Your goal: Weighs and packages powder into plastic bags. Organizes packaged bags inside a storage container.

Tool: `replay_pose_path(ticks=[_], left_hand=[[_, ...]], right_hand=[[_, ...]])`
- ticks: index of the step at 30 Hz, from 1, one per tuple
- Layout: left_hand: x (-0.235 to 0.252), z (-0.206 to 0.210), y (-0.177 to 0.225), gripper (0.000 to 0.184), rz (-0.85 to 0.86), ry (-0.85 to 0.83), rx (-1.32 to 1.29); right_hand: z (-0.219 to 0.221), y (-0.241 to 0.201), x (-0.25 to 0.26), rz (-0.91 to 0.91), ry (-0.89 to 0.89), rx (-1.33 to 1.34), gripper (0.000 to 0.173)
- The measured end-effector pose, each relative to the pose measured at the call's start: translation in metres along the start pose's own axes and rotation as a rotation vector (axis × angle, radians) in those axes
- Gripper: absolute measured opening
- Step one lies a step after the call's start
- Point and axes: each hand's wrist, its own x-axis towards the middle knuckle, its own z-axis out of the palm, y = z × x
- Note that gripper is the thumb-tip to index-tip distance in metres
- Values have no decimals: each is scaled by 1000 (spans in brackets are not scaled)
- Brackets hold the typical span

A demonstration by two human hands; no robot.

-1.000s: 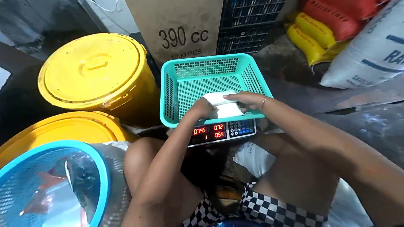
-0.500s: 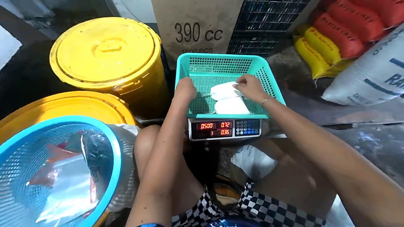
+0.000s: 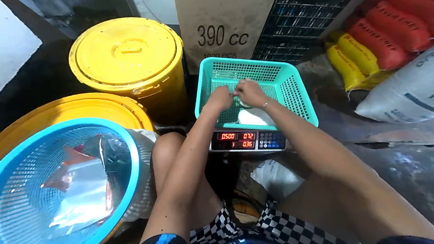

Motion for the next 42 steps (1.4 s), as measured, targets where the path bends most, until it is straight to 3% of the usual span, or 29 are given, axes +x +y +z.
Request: replay_pose_path(ticks=[5, 8, 13, 16, 19, 21, 25, 29, 33, 38, 42], left_hand=[[-6, -13, 27, 38, 451, 267, -319], [-21, -18, 44, 35, 642, 293, -331], [-68, 2, 80, 30, 836, 225, -476], [-101, 17, 93, 26, 883, 54, -702], [-115, 30, 97, 33, 914, -298, -957], [-128, 38, 99, 33, 917, -494, -1024], [-161, 47, 104, 36, 1116, -613, -698], [-186, 54, 108, 30, 1218, -700, -402], [-192, 67, 104, 29, 1152, -859, -443], [-196, 80, 94, 33, 1094, -923, -551], [-204, 100, 80, 37, 912, -1035, -747]], right_hand=[[-72, 7, -38, 223, 316, 600, 20], [-96, -3, -65, 113, 418, 807, 14], [-135, -60, -107, -191, 487, 539, 13], [-149, -80, -140, -197, 367, 657, 16], [-151, -86, -178, -131, 163, 1072, 22], [-149, -83, -200, -151, 53, 1128, 25], [-156, -79, -248, -344, -246, 965, 31], [-168, -109, -293, -411, -384, 547, 26], [-173, -138, -311, -262, -480, 321, 22], [-170, -145, -324, -261, -427, 112, 14], [-160, -141, -332, -257, -414, 75, 13]])
